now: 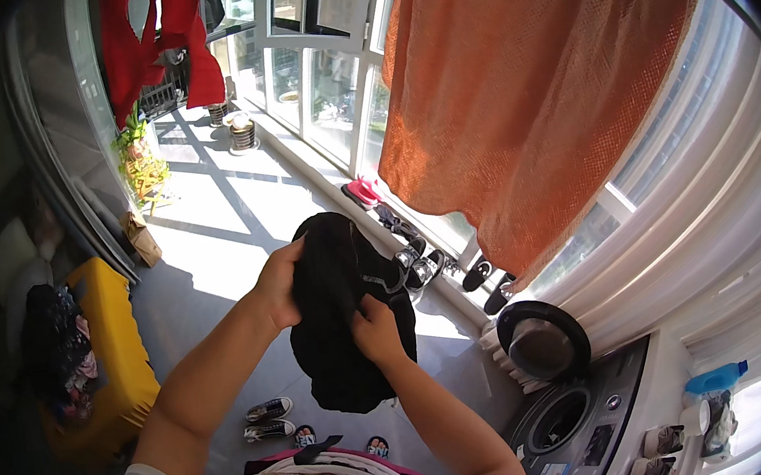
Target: The person removes pieces of clothing from a washing machine and hangs them on hangers on a drying rack.
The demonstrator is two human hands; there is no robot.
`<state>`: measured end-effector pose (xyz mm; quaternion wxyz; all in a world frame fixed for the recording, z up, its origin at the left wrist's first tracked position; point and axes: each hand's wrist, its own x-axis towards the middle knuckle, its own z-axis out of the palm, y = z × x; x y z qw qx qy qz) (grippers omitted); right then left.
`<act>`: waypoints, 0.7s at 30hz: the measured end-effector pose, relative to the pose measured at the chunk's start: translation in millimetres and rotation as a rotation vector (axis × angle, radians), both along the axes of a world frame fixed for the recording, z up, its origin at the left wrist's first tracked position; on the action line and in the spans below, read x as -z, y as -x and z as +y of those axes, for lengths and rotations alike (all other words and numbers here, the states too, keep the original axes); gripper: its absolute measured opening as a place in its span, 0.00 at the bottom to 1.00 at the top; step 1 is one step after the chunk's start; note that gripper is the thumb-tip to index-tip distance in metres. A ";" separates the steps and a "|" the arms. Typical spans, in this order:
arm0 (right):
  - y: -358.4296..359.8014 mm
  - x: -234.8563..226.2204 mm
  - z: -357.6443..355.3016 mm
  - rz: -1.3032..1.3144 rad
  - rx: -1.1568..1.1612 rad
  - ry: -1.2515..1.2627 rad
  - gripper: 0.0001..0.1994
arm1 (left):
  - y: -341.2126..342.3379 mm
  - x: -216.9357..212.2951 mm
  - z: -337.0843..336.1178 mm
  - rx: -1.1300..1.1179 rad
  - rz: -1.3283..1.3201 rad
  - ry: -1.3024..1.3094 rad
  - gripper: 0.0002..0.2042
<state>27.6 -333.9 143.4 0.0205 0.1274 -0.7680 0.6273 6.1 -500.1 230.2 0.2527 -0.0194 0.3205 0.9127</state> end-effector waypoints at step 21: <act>10.9 -93.7 -33.2 -0.515 -0.115 0.598 0.08 | -28.4 70.9 -67.2 -0.277 0.307 0.706 0.37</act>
